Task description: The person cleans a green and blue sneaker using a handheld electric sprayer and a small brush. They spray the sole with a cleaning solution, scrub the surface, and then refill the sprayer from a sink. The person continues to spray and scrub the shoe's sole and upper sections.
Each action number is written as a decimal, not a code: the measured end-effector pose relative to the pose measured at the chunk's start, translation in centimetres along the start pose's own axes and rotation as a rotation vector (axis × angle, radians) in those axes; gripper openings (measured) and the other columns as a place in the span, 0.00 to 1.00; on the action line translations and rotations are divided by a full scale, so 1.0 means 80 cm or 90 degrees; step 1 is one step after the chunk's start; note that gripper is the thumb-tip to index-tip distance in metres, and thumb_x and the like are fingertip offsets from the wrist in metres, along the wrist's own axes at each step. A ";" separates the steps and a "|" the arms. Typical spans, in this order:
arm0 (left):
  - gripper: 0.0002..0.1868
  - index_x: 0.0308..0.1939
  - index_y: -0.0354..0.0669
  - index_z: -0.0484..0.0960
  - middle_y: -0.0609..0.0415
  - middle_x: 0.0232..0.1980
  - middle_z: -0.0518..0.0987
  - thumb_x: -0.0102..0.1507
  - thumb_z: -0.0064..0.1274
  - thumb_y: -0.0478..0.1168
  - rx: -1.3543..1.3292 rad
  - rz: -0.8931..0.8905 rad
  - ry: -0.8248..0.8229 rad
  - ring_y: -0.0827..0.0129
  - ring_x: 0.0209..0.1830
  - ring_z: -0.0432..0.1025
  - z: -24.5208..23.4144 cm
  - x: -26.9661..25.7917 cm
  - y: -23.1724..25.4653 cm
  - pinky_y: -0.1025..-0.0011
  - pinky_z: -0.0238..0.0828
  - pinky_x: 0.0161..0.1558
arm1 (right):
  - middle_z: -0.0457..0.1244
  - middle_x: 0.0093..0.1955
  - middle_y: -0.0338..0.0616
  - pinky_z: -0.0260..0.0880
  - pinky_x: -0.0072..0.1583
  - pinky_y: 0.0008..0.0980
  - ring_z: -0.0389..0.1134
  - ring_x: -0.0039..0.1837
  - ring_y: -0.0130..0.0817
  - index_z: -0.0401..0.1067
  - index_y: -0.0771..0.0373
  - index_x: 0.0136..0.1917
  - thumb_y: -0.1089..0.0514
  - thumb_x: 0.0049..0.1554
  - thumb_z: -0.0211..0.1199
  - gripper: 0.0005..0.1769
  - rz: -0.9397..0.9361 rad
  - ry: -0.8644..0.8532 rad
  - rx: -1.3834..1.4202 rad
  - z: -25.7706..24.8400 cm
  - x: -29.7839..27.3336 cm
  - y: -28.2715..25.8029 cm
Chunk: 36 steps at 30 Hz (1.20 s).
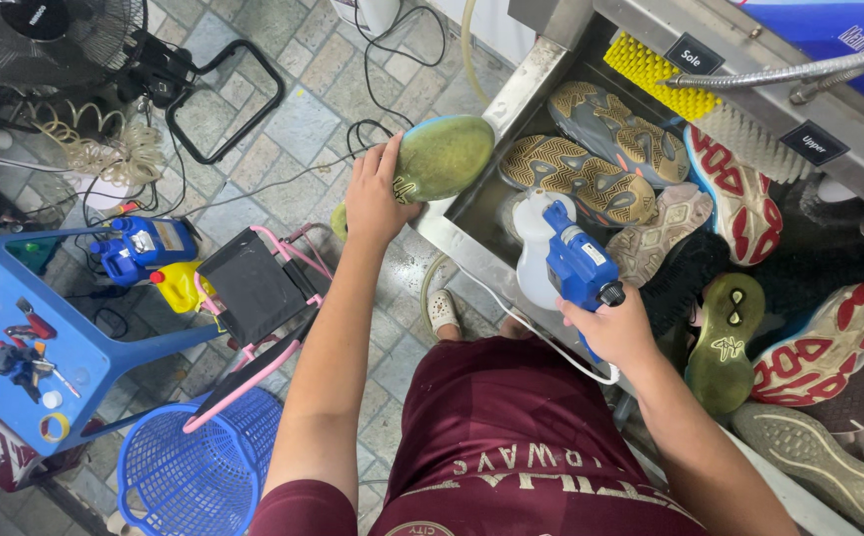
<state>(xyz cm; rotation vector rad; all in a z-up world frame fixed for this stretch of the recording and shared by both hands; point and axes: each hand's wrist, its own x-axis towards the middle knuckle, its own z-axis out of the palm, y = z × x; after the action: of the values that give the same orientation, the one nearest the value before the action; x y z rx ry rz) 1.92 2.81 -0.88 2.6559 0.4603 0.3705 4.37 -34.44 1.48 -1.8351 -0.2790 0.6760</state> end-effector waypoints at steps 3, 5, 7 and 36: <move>0.57 0.72 0.52 0.67 0.53 0.63 0.73 0.38 0.73 0.39 0.000 -0.006 -0.003 0.52 0.60 0.68 0.000 0.001 0.000 0.60 0.68 0.61 | 0.70 0.34 0.41 0.72 0.42 0.30 0.72 0.36 0.28 0.75 0.67 0.47 0.64 0.52 0.69 0.09 0.012 -0.005 0.014 0.001 0.000 -0.002; 0.57 0.73 0.52 0.67 0.53 0.63 0.73 0.38 0.74 0.39 0.000 -0.006 -0.006 0.52 0.60 0.67 0.000 0.001 0.000 0.60 0.68 0.61 | 0.70 0.34 0.41 0.71 0.42 0.30 0.72 0.36 0.28 0.76 0.67 0.47 0.65 0.52 0.69 0.09 0.024 -0.003 0.002 0.002 -0.002 -0.004; 0.58 0.73 0.52 0.67 0.52 0.63 0.73 0.38 0.73 0.39 0.000 -0.006 -0.005 0.52 0.60 0.67 0.000 0.001 0.000 0.60 0.68 0.61 | 0.69 0.34 0.40 0.71 0.42 0.30 0.72 0.36 0.28 0.75 0.67 0.48 0.65 0.51 0.69 0.10 0.027 0.001 0.018 0.003 -0.003 -0.006; 0.57 0.72 0.50 0.68 0.51 0.61 0.74 0.37 0.73 0.38 0.001 0.001 0.010 0.51 0.59 0.68 0.006 0.000 -0.003 0.59 0.67 0.61 | 0.69 0.32 0.39 0.69 0.42 0.29 0.70 0.35 0.26 0.76 0.65 0.44 0.64 0.51 0.69 0.07 0.023 0.004 -0.020 0.002 -0.003 -0.005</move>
<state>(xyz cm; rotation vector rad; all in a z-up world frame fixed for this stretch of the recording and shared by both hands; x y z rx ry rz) 2.03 2.87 -1.43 2.6567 0.4637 0.3919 4.15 -34.30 1.91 -1.8752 -0.2536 0.6948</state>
